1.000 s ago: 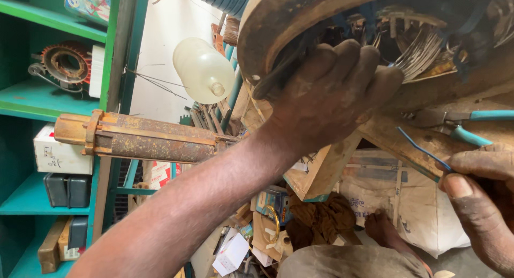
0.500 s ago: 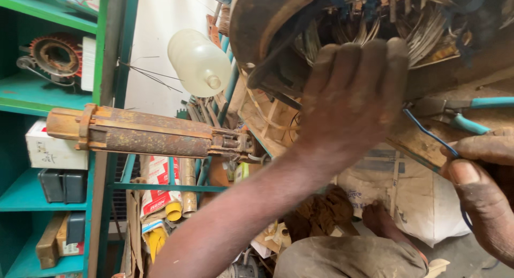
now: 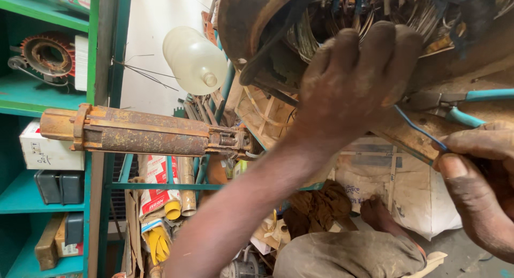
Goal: The person works on a cylindrical electrical motor stator, securing internal windings with blue zip ties and using pliers to cut and strip the ends of a multi-colored power cable. The person then twists the exposed inner wires together.
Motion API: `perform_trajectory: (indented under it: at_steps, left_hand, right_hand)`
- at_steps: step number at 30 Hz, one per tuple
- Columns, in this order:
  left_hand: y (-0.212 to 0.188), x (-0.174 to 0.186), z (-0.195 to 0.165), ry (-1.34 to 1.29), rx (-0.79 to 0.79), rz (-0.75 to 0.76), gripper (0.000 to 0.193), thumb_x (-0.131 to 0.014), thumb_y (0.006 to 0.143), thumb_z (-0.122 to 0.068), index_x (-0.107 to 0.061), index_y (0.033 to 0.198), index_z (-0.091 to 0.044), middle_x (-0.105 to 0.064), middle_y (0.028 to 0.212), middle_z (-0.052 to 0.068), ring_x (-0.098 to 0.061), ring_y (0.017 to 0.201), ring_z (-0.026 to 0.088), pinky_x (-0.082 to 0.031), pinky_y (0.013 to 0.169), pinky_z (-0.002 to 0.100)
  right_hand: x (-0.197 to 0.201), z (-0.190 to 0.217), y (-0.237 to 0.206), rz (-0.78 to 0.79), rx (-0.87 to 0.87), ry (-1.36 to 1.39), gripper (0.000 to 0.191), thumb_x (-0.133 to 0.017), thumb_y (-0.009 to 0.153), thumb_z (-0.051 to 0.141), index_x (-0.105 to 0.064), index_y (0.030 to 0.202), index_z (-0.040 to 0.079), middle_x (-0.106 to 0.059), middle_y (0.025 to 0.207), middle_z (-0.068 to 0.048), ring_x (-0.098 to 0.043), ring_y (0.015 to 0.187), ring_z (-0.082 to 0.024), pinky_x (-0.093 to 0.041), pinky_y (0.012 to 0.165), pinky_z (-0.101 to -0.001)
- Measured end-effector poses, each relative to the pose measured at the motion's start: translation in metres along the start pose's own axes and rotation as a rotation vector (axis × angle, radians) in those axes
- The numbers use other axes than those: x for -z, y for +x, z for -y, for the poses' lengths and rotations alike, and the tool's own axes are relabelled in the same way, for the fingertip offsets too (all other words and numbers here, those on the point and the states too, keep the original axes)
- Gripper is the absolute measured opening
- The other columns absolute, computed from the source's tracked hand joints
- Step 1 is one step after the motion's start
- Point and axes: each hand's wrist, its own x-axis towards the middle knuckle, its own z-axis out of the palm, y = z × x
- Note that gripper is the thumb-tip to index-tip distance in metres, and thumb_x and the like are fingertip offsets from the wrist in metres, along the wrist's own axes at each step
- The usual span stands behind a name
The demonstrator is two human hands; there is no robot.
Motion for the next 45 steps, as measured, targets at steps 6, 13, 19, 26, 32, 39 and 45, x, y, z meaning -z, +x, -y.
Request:
perform_trajectory:
  at_steps: [6, 13, 19, 26, 32, 39, 45]
  left_hand:
    - [-0.013, 0.024, 0.039, 0.272, -0.248, 0.22, 0.023, -0.06, 0.105, -0.026, -0.049, 0.125, -0.026, -0.055, 0.115, 0.005, -0.06, 0.121, 0.024, -0.027, 0.124, 0.044]
    - [-0.016, 0.013, 0.063, 0.293, -0.35, 0.115, 0.024, -0.051, 0.113, -0.038, -0.037, 0.132, -0.036, -0.052, 0.115, -0.003, -0.055, 0.124, 0.019, -0.013, 0.123, 0.043]
    - [-0.012, 0.011, 0.079, 0.405, -0.49, -0.015, 0.024, -0.045, 0.103, -0.024, -0.041, 0.126, -0.028, -0.053, 0.108, -0.008, -0.058, 0.11, 0.01, -0.024, 0.112, 0.038]
    - [-0.004, 0.014, 0.077, 0.228, -0.486, -0.046, 0.008, -0.046, 0.108, -0.027, -0.049, 0.115, -0.027, -0.053, 0.107, -0.01, -0.06, 0.103, 0.007, -0.028, 0.101, 0.035]
    - [-0.022, 0.008, 0.065, 0.056, -0.321, -0.017, 0.02, -0.052, 0.111, -0.029, -0.059, 0.13, -0.025, -0.061, 0.116, -0.009, -0.06, 0.114, 0.012, -0.029, 0.101, 0.037]
    - [-0.067, 0.084, -0.051, -1.034, 0.678, 0.14, 0.043, -0.069, 0.101, -0.029, -0.056, 0.136, -0.009, -0.061, 0.132, 0.017, -0.06, 0.135, 0.03, -0.051, 0.117, 0.045]
    - [-0.106, 0.07, -0.126, -1.632, 1.049, 0.184, 0.049, -0.071, 0.1, -0.037, -0.055, 0.13, -0.001, -0.062, 0.123, 0.019, -0.062, 0.12, 0.027, -0.054, 0.104, 0.044]
  right_hand:
    - [0.0, 0.008, 0.004, -0.016, 0.083, -0.055, 0.032, -0.064, 0.101, 0.02, -0.058, 0.126, 0.0, -0.066, 0.099, -0.011, -0.069, 0.084, -0.015, -0.058, 0.08, -0.0254]
    - [0.001, 0.031, 0.014, 0.067, 0.183, -0.102, 0.026, -0.062, 0.098, 0.009, -0.056, 0.12, -0.003, -0.065, 0.099, -0.013, -0.07, 0.088, -0.019, -0.057, 0.082, -0.03]
    - [0.002, 0.039, 0.02, 0.086, 0.176, -0.079, 0.026, -0.066, 0.093, 0.002, -0.058, 0.117, -0.003, -0.066, 0.097, -0.014, -0.066, 0.084, -0.019, -0.056, 0.072, -0.0265]
    - [0.004, 0.038, 0.019, 0.09, 0.187, -0.051, 0.022, -0.066, 0.093, 0.0, -0.06, 0.114, -0.003, -0.067, 0.092, -0.012, -0.065, 0.079, -0.015, -0.054, 0.068, -0.0229]
    - [-0.004, 0.053, 0.023, 0.039, 0.161, -0.077, 0.023, -0.064, 0.092, 0.002, -0.06, 0.114, -0.004, -0.067, 0.093, -0.012, -0.066, 0.079, -0.015, -0.053, 0.065, -0.0217]
    - [0.012, 0.063, 0.032, 0.121, 0.254, -0.175, 0.018, -0.068, 0.095, 0.003, -0.062, 0.111, -0.002, -0.072, 0.095, -0.01, -0.071, 0.082, -0.014, -0.055, 0.07, -0.0243]
    - [0.006, 0.072, 0.038, 0.099, 0.119, -0.033, 0.018, -0.069, 0.093, 0.007, -0.063, 0.109, 0.002, -0.071, 0.092, -0.008, -0.073, 0.083, -0.015, -0.059, 0.071, -0.0256]
